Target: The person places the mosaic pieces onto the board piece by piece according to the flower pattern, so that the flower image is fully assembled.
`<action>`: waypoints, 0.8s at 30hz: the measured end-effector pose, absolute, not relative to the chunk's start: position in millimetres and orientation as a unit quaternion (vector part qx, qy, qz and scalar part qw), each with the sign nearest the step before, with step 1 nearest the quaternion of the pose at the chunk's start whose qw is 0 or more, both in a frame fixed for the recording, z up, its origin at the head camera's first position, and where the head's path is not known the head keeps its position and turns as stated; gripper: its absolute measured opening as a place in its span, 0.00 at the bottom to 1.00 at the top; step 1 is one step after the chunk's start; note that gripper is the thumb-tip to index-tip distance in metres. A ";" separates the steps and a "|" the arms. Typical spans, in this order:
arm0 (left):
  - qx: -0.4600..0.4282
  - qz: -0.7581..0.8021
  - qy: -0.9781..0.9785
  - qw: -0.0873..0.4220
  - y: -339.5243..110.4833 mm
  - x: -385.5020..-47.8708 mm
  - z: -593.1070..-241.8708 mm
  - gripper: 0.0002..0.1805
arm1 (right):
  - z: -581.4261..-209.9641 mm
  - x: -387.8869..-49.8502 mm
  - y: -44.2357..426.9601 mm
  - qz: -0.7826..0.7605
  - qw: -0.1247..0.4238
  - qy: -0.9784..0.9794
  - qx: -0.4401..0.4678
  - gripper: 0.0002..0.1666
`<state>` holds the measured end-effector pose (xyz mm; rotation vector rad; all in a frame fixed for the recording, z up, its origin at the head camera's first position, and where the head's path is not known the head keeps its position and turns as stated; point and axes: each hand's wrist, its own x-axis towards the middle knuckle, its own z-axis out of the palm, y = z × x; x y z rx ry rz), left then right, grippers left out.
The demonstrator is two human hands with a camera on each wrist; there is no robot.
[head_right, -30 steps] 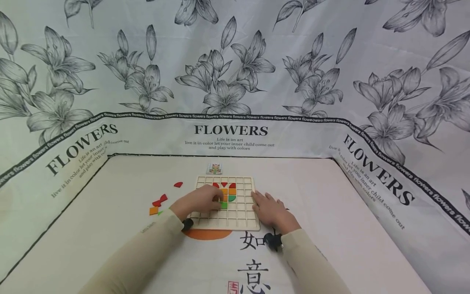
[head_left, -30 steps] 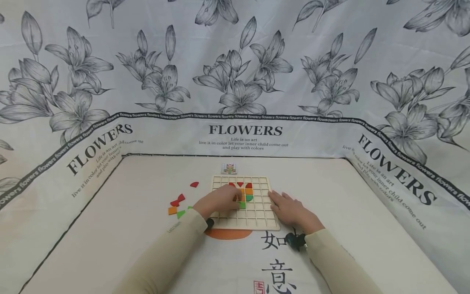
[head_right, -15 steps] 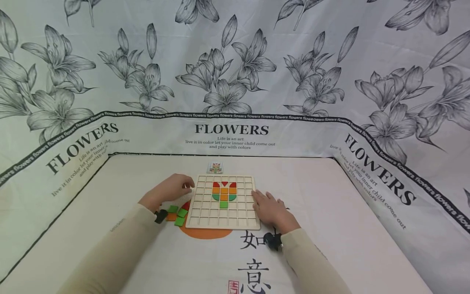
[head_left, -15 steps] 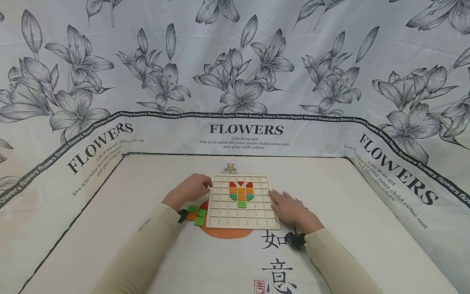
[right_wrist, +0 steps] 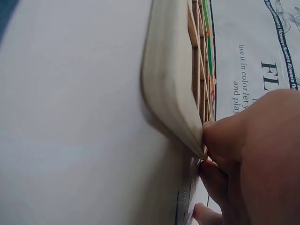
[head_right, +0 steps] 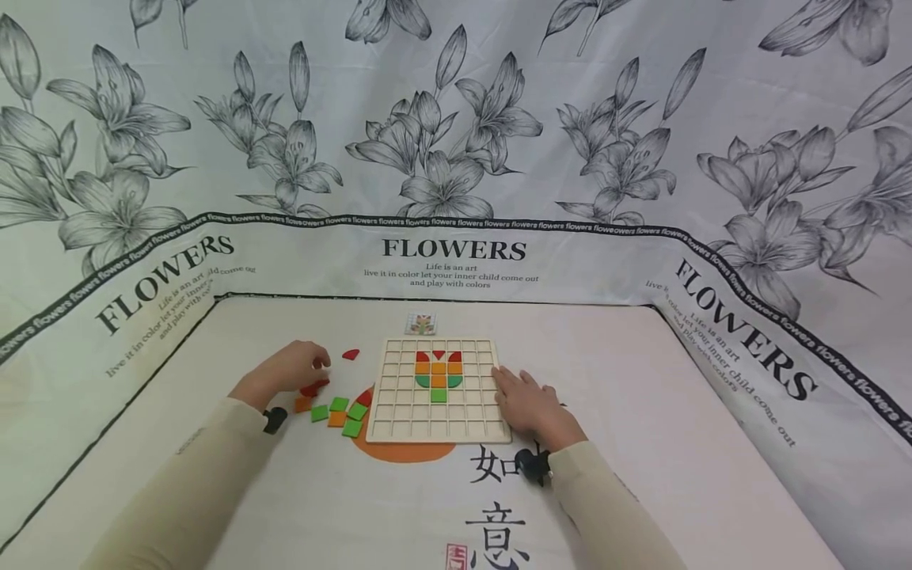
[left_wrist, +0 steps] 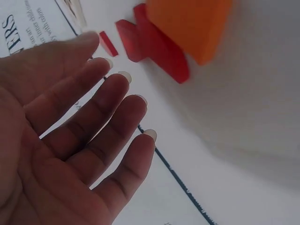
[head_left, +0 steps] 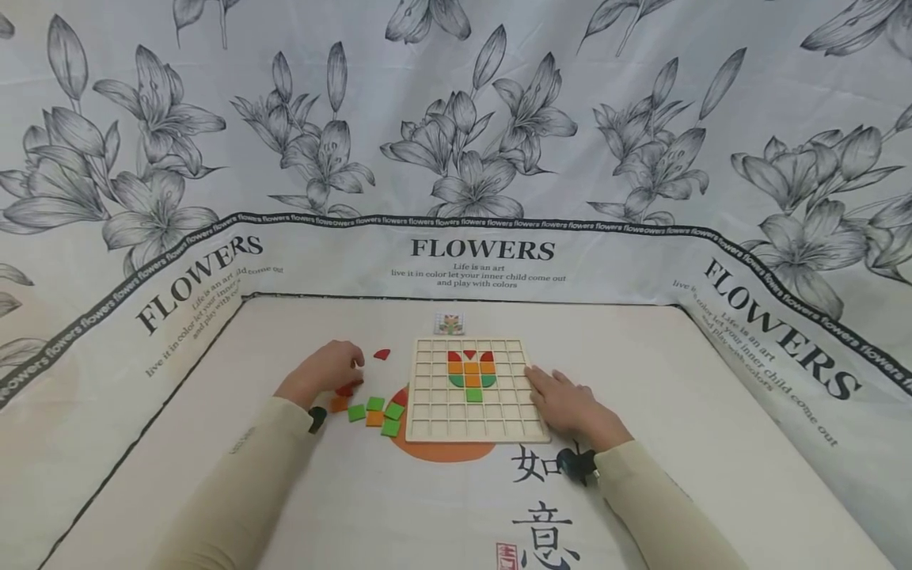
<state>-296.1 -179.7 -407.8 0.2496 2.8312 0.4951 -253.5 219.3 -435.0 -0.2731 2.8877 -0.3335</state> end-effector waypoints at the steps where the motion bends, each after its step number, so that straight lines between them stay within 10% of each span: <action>1: 0.086 0.168 0.973 0.131 -181.2 -296.4 -408.6 0.14 | -434.6 -253.1 219.7 -0.114 0.109 0.983 -0.094 0.33; 24: 0.048 0.198 0.968 0.148 -180.1 -299.1 -417.6 0.12 | -433.6 -253.1 223.0 -0.121 0.107 0.982 -0.099 0.33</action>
